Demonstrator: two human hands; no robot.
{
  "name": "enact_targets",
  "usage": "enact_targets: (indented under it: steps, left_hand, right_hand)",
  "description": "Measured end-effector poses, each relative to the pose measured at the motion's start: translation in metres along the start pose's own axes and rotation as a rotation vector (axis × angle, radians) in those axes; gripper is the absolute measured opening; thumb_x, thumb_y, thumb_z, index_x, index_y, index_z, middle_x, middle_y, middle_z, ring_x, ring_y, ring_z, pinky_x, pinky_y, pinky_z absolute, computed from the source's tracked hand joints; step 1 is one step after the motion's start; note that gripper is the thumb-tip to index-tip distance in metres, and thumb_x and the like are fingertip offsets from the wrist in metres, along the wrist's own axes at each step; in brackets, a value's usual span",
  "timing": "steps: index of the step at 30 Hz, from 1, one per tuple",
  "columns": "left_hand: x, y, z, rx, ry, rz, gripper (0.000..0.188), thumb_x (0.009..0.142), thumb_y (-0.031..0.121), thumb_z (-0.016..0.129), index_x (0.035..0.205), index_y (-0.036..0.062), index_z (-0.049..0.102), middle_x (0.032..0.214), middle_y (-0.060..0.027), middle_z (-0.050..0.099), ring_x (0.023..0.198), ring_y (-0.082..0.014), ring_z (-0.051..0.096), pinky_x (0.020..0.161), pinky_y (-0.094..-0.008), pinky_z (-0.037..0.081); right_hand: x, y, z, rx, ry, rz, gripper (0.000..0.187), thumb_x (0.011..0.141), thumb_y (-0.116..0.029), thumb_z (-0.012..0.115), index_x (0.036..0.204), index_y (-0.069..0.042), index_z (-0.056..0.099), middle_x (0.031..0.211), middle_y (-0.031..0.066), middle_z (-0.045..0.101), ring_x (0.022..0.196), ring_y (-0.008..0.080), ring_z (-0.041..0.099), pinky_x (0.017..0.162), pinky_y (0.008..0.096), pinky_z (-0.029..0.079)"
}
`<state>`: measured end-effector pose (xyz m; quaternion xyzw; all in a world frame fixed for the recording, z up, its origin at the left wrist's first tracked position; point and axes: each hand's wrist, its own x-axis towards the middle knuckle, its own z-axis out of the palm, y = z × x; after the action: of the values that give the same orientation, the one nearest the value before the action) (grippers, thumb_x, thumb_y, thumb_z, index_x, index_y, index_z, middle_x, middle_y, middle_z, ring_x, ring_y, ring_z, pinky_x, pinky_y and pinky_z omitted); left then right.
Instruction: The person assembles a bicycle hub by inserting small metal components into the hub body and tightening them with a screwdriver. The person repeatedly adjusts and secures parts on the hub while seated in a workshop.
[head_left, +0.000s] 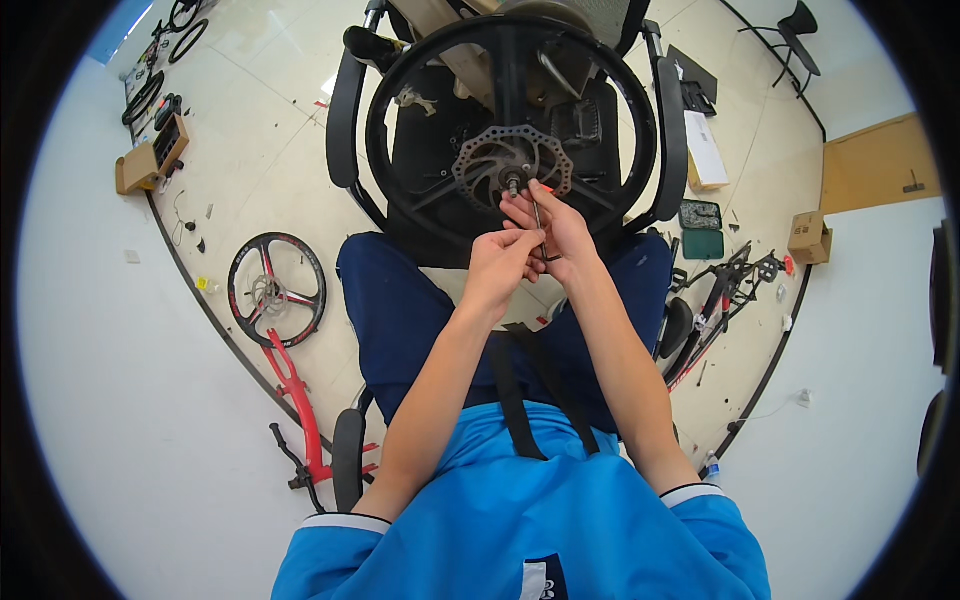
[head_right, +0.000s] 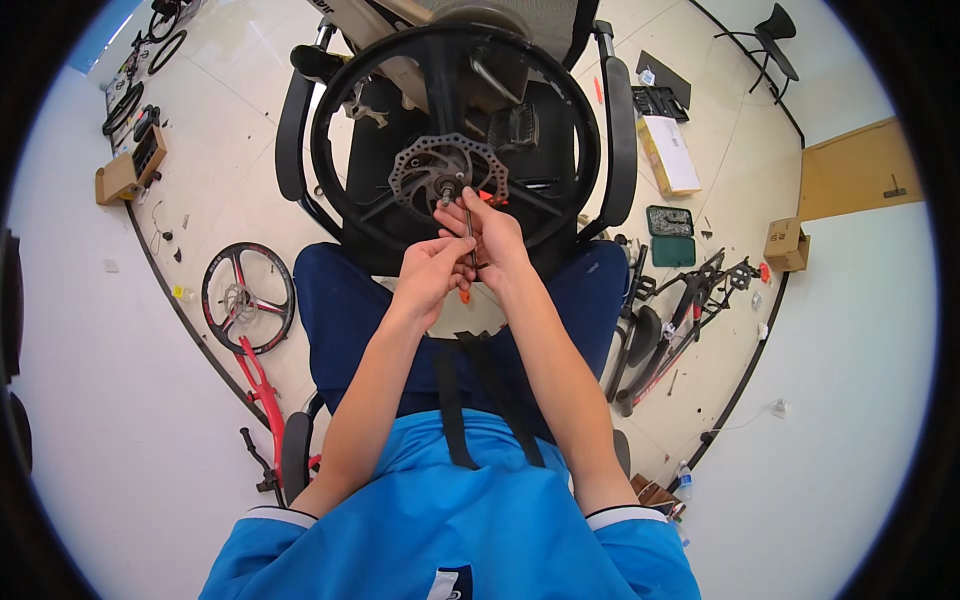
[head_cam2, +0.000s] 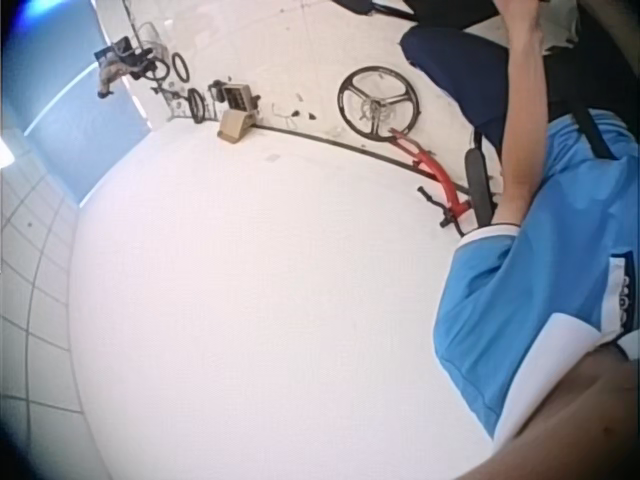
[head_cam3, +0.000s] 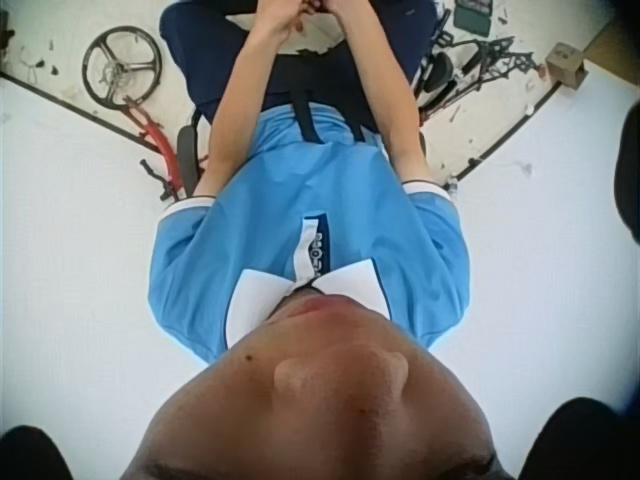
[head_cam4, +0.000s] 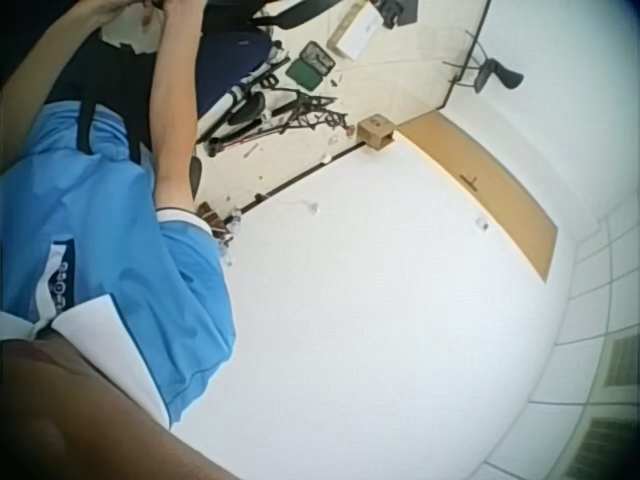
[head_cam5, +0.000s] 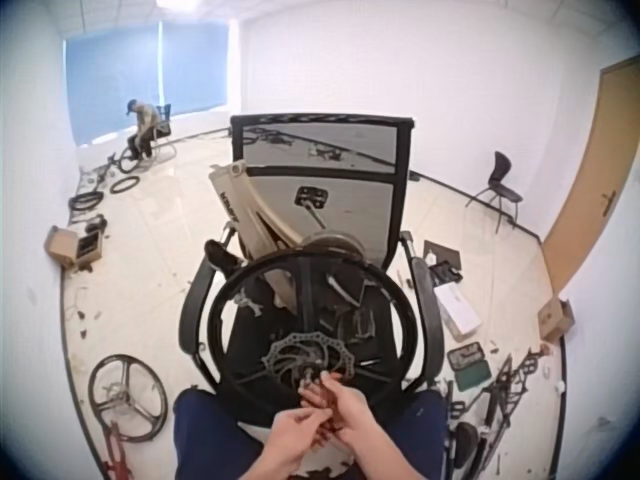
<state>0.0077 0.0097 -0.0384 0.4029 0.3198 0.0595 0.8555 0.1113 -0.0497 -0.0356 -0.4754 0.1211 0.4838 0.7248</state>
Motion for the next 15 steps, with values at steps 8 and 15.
enact_targets:
  steps: [8, 15]
  left_hand:
    - [-0.0015, 0.0021, 0.0003, -0.048, -0.021, -0.018, 0.018, 0.09, 0.018, 0.064, 0.083, 0.0019, 0.064, 0.072, -0.0026, 0.058, 0.062, -0.01, 0.056, 0.054, -0.023, 0.043]
    - [0.0007, 0.0053, 0.0046, -0.124, -0.073, -0.017, 0.017, 0.093, 0.019, 0.062, 0.094, 0.0022, 0.065, 0.083, -0.0054, 0.066, 0.073, -0.0121, 0.063, 0.064, -0.0259, 0.05]
  right_hand:
    - [0.0008, -0.0036, -0.0079, -0.18, 0.02, -0.122, 0.029, 0.092, -0.024, 0.064, 0.1, 0.004, 0.064, 0.094, 0.0122, 0.07, 0.083, 0.0171, 0.068, 0.069, 0.026, 0.055]
    - [-0.0057, -0.0106, -0.0005, -0.244, 0.035, -0.124, 0.03, 0.093, -0.022, 0.061, 0.098, 0.007, 0.063, 0.092, 0.0153, 0.07, 0.077, 0.017, 0.068, 0.06, 0.026, 0.056]
